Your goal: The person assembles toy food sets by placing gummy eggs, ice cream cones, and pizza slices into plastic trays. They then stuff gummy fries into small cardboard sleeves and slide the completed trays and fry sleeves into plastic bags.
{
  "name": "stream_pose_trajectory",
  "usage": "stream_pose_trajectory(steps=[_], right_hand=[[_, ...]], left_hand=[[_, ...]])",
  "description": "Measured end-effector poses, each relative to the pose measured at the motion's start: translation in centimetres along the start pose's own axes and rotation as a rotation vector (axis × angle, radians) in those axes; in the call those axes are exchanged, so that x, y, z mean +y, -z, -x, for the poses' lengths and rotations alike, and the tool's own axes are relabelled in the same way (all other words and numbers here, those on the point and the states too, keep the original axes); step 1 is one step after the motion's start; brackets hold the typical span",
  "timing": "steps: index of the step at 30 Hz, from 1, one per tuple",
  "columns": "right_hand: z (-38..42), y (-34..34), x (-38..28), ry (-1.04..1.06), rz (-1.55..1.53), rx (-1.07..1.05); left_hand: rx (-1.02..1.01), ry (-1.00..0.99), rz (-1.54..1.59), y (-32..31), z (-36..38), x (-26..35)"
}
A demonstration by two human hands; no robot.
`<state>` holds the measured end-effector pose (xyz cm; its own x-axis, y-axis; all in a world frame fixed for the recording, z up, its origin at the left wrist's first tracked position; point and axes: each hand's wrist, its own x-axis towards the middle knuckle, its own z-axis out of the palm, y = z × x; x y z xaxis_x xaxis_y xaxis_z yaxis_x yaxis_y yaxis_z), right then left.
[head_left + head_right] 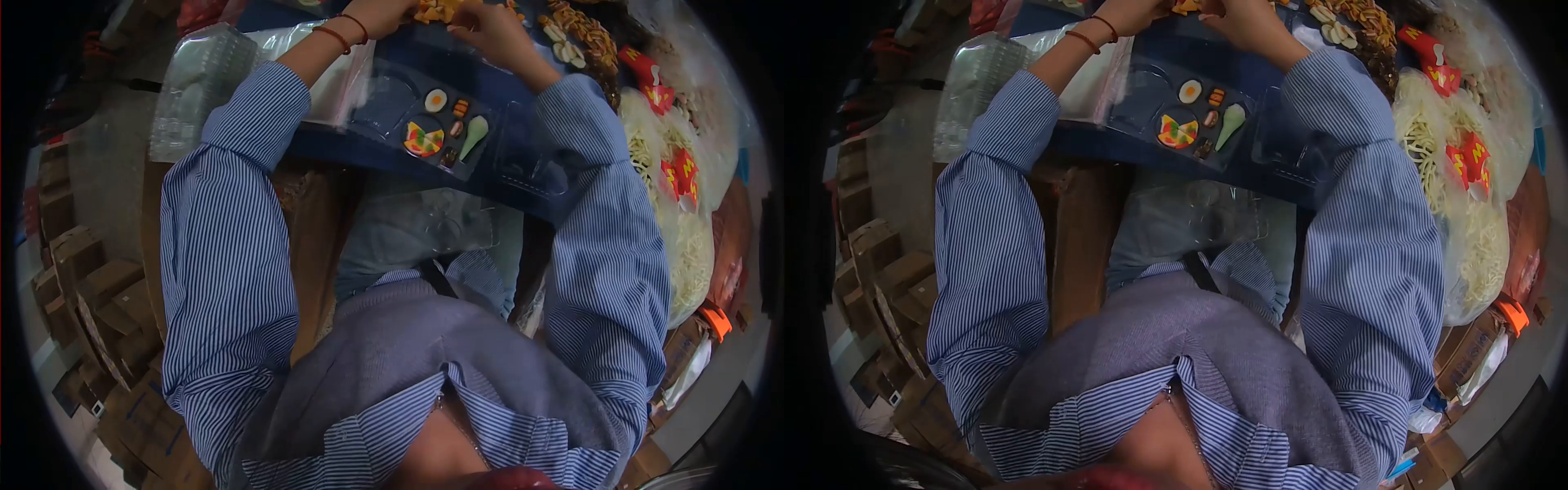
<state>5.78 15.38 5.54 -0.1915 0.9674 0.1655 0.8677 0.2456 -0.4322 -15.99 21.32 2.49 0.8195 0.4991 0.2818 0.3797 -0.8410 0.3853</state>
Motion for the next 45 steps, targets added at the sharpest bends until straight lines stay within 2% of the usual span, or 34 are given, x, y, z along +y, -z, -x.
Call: stream_pose_trajectory(steps=[3,5,7,9,11,15,19,21,23,26,28,32,34,35,37,41,43,45], right_hand=[[2.5,0.4,-1.2,-0.044,-0.038,-0.043],[5.6,-0.4,-2.8,-0.103,-0.402,-0.146],[7.9,-0.8,-5.2,-0.236,-0.546,-0.291],[9.4,-2.7,-5.8,-0.166,-0.441,-0.268],[10.2,-3.9,-6.2,0.105,0.038,0.038],[10.7,-4.2,-6.7,0.127,0.136,0.099],[10.9,-4.8,-6.0,0.268,0.192,0.152],[11.3,-4.5,-5.8,0.325,0.164,0.148],[12.0,-3.5,-5.9,0.28,-0.02,0.109],[13.7,-3.3,-6.0,0.344,0.119,0.091],[14.5,-3.0,-6.0,0.326,0.117,0.09],[14.4,-2.9,-5.6,0.245,0.102,0.073],[14.1,-2.7,-5.9,0.275,0.169,0.062],[14.0,-2.7,-6.0,0.305,0.236,0.052],[13.6,-2.4,-5.9,0.354,0.266,0.05],[12.9,-2.9,-5.5,0.512,0.362,0.044],[12.4,-2.6,-5.2,0.53,0.352,-0.001],[11.8,-2.4,-5.0,0.55,0.346,-0.048]], left_hand=[[0.015,0.046,0.096,-0.7,0.6,0.2],[0.028,0.078,0.148,-0.8,1.0,0.2],[0.041,0.104,0.197,-0.7,1.4,0.3],[0.058,0.13,0.242,-0.4,1.7,0.5],[0.079,0.156,0.285,0.0,2.0,0.7],[0.116,0.202,0.377,0.5,2.2,1.2],[0.147,0.247,0.475,1.0,1.9,2.0],[-0.035,0.406,0.552,0.3,4.9,5.3],[-0.061,0.417,0.554,0.1,6.8,7.5],[-0.146,0.494,0.411,-0.8,8.0,8.6],[-0.007,0.271,0.272,-1.8,8.5,8.6],[0.046,0.163,0.153,-2.3,9.3,8.8],[0.132,-0.124,-0.13,-1.8,9.5,8.8],[0.131,-0.122,-0.129,-1.6,9.8,8.9],[0.109,-0.241,-0.236,-1.3,10.3,9.2],[0.051,-0.246,-0.237,-0.9,11.6,8.7],[-0.028,-0.258,-0.19,-0.8,11.6,8.0],[0.003,-0.266,-0.193,-0.7,11.7,8.0]])
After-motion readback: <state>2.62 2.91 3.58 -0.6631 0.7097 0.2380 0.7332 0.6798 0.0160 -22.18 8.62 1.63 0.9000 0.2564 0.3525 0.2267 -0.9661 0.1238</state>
